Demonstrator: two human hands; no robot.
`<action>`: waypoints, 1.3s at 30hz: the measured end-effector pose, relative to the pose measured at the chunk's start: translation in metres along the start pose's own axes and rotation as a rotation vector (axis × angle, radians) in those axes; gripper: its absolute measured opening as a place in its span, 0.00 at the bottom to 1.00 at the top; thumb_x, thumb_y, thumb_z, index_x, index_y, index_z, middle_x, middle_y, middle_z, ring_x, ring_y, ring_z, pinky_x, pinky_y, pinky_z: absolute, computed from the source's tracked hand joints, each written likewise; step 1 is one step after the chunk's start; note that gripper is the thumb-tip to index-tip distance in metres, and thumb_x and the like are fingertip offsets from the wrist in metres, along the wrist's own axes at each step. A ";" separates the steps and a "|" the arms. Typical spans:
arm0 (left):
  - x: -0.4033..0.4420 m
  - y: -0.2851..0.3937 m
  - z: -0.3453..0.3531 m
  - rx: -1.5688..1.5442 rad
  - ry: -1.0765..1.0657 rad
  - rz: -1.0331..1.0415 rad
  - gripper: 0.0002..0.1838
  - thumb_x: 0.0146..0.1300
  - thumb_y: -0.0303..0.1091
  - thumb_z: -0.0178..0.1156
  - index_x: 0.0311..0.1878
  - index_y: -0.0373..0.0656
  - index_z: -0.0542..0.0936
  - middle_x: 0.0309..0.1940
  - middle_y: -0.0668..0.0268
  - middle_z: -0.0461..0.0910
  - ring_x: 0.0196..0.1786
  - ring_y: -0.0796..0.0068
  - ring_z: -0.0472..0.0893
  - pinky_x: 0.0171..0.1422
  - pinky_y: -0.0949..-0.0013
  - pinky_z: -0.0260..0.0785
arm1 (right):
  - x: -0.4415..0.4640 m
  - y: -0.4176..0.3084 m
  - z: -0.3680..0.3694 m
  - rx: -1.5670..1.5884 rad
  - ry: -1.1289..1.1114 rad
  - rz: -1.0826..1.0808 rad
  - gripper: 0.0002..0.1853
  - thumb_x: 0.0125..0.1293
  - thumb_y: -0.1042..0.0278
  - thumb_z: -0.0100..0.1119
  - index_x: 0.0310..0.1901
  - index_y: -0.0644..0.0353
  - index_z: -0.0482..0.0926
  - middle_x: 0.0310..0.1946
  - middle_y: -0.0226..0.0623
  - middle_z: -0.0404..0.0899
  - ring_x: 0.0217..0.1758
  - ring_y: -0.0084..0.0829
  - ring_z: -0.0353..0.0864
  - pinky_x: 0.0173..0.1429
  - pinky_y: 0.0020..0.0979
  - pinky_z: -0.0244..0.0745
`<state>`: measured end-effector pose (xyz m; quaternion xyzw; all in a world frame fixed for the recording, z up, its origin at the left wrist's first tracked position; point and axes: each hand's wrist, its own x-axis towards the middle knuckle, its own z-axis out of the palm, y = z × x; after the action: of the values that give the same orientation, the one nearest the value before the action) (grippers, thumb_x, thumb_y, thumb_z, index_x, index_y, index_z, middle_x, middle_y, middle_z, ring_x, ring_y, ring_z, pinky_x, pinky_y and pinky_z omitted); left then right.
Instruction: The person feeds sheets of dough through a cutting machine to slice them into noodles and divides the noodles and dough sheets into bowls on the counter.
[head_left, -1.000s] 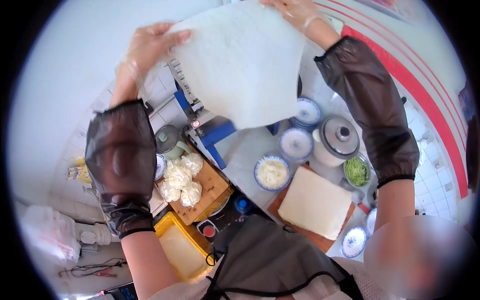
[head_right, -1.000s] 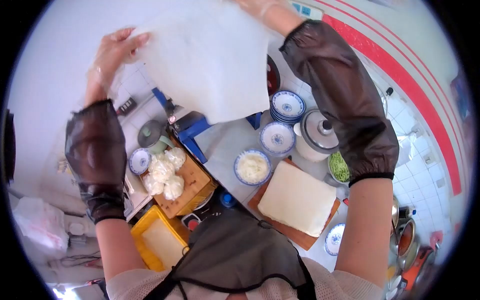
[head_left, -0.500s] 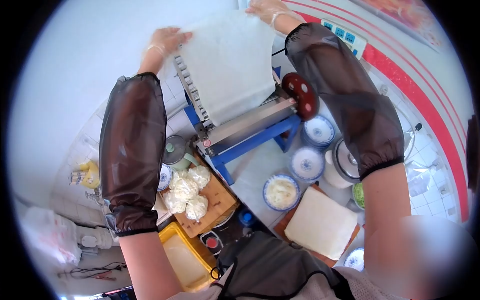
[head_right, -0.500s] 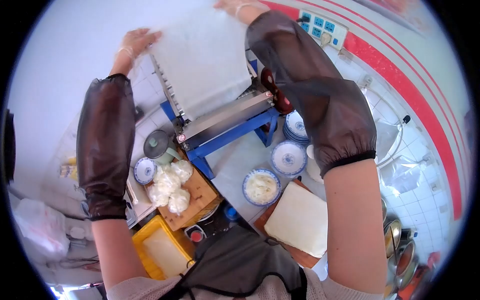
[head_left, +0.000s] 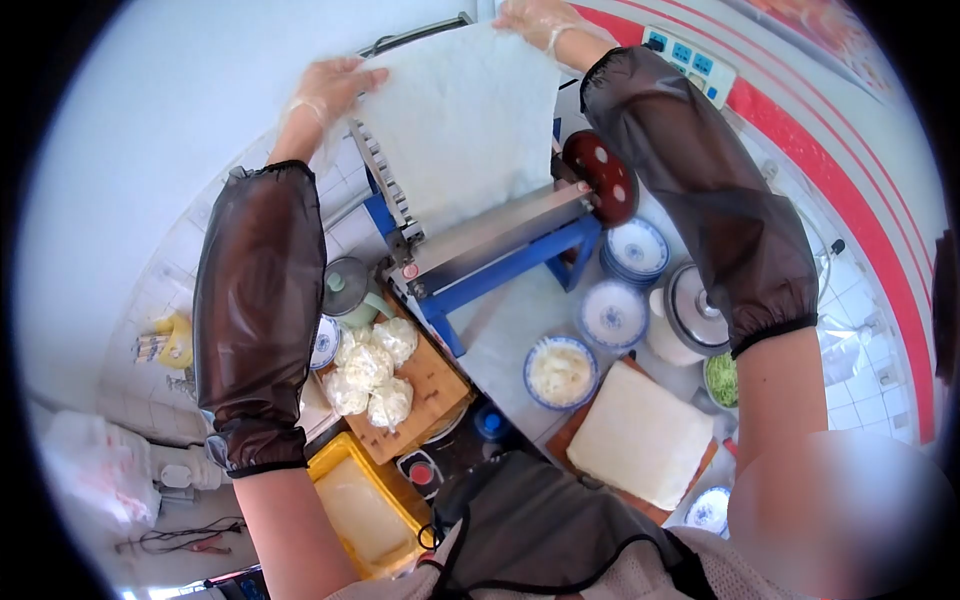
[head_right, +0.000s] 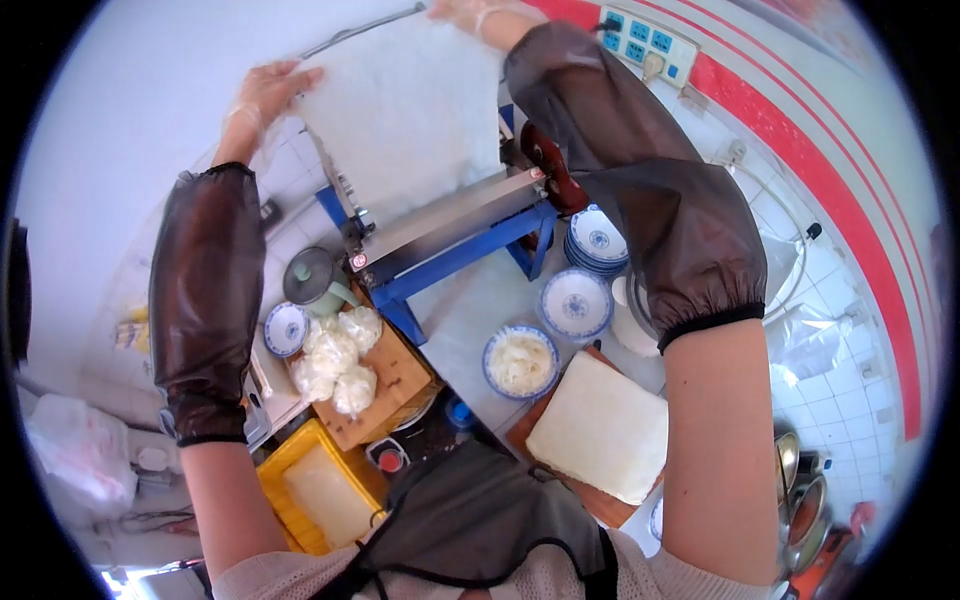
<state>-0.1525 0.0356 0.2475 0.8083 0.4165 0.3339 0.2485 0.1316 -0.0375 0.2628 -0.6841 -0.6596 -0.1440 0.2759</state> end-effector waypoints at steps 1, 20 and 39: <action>0.000 -0.003 0.001 -0.019 0.021 0.012 0.33 0.47 0.46 0.69 0.52 0.32 0.75 0.36 0.65 0.81 0.41 0.74 0.77 0.46 0.72 0.69 | 0.007 0.009 0.009 0.000 0.001 0.000 0.17 0.59 0.53 0.55 0.35 0.60 0.80 0.34 0.49 0.79 0.40 0.47 0.77 0.44 0.41 0.71; -0.037 -0.019 0.025 -0.045 0.044 -0.006 0.31 0.47 0.46 0.70 0.49 0.31 0.77 0.41 0.58 0.81 0.46 0.70 0.78 0.54 0.69 0.66 | -0.027 0.012 0.031 -0.254 0.056 -0.269 0.17 0.64 0.52 0.50 0.34 0.61 0.75 0.33 0.47 0.77 0.40 0.48 0.76 0.43 0.44 0.69; -0.066 -0.048 0.064 -0.065 -0.056 -0.057 0.23 0.50 0.47 0.67 0.41 0.37 0.82 0.30 0.66 0.82 0.33 0.78 0.77 0.40 0.72 0.69 | -0.055 0.024 0.085 -0.029 -0.155 -0.087 0.17 0.59 0.50 0.50 0.38 0.54 0.79 0.39 0.44 0.79 0.44 0.48 0.76 0.49 0.42 0.68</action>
<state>-0.1573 -0.0022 0.1515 0.7966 0.4213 0.3171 0.2957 0.1359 -0.0340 0.1588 -0.6679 -0.7059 -0.1119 0.2077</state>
